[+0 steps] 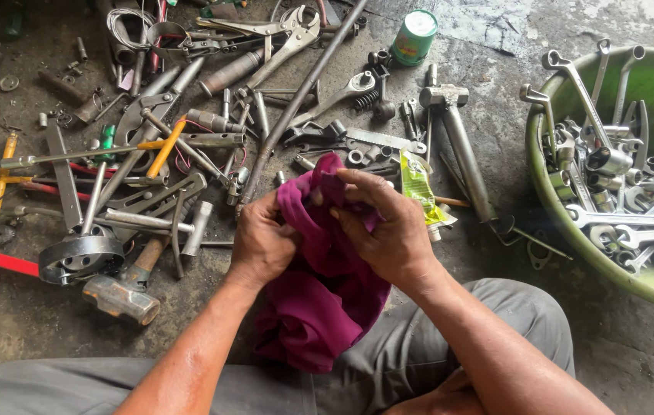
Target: The person sits on the floor and wipes small metal parts with a purple cloth. They pick up each part, rub it with the cloth, and place it back down. The person also uses a screwdriver to clean the inside of a metal tube.
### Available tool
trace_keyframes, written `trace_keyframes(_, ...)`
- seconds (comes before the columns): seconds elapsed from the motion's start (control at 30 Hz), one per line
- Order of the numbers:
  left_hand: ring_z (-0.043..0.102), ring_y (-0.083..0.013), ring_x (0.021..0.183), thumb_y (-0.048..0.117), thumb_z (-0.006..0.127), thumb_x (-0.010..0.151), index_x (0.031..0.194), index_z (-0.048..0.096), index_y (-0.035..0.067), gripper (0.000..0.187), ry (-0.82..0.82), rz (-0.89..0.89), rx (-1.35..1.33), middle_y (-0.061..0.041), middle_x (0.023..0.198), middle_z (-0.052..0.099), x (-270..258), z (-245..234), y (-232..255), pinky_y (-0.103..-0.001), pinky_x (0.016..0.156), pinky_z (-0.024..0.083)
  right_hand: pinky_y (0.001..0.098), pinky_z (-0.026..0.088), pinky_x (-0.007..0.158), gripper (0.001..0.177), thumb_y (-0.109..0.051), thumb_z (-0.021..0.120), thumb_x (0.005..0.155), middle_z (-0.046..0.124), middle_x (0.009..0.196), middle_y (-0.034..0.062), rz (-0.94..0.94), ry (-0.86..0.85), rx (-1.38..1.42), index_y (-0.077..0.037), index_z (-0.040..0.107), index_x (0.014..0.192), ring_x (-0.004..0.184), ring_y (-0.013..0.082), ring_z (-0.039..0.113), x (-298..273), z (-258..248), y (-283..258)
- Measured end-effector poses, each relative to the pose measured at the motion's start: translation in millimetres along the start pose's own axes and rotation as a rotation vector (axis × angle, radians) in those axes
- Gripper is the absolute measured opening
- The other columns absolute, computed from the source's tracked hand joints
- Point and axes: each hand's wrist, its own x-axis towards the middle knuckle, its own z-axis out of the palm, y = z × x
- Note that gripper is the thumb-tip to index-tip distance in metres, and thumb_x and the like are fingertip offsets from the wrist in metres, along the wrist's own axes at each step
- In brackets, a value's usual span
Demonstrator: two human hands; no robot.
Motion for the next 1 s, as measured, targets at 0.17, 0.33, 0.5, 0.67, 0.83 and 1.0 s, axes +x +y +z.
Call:
trace_keyframes(0.17,0.067,-0.0211,0.075,0.008,0.074,0.088,0.096,0.070,0.004,0.010,0.065,0.242,0.379,-0.009,0.078,0.065,0.3,-1.3,11.7,-0.034,0.069,0.052,0.0290,0.061,0.090,0.044,0.000,0.077,0.087,0.075,0.113,0.0046,0.131,-0.064,0.175,-0.005,0.058,0.127,0.108,0.0180,0.075,0.9,3.6,16.2)
trace_keyframes(0.33,0.055,-0.0219,0.070,0.006,0.069,0.091,0.081,0.058,0.005,0.015,-0.062,0.417,0.593,-0.008,0.072,0.055,4.5,-8.9,6.1,-0.039,0.067,0.047,0.0306,0.054,0.079,0.032,0.001,0.067,0.095,0.069,0.104,0.0097,0.744,-0.191,0.961,-0.001,0.060,0.126,0.087,0.0183,0.065,10.6,-5.3,45.7)
trace_keyframes(0.5,0.059,-0.0192,0.067,0.016,0.075,0.093,0.087,0.066,0.004,0.016,0.000,0.359,0.354,-0.006,0.071,0.058,4.3,-5.6,6.2,-0.036,0.063,0.049,0.0266,0.056,0.085,0.021,-0.004,0.051,0.103,0.068,0.113,0.0121,0.599,0.040,1.326,0.000,0.058,0.123,0.098,0.0203,0.067,19.9,-30.2,46.7)
trace_keyframes(0.67,0.065,-0.0179,0.067,0.007,0.065,0.094,0.097,0.070,0.002,0.007,0.053,0.206,0.242,-0.007,0.076,0.065,3.0,-1.3,14.3,-0.034,0.063,0.050,0.0300,0.058,0.083,0.029,-0.010,0.049,0.105,0.061,0.115,0.0058,0.023,-0.300,0.229,-0.003,0.063,0.130,0.099,0.0154,0.065,7.3,-17.3,32.6)
trace_keyframes(0.83,0.068,-0.0135,0.072,0.010,0.068,0.098,0.099,0.073,0.004,0.008,0.079,0.081,0.114,-0.007,0.079,0.072,-2.7,4.3,9.6,-0.031,0.065,0.052,0.0248,0.054,0.075,0.026,-0.020,0.061,0.103,0.071,0.095,-0.0004,0.295,-0.189,0.310,-0.003,0.066,0.122,0.086,0.0070,0.063,-1.3,10.6,44.5)
trace_keyframes(1.0,0.072,-0.0126,0.078,0.009,0.065,0.096,0.105,0.074,0.005,0.013,0.103,0.023,0.037,-0.006,0.085,0.076,-2.5,8.8,-4.9,-0.030,0.069,0.056,0.0255,0.054,0.071,0.022,-0.023,0.063,0.108,0.068,0.091,0.0023,0.629,-0.058,0.953,-0.001,0.065,0.109,0.080,0.0090,0.062,4.0,14.8,52.4)
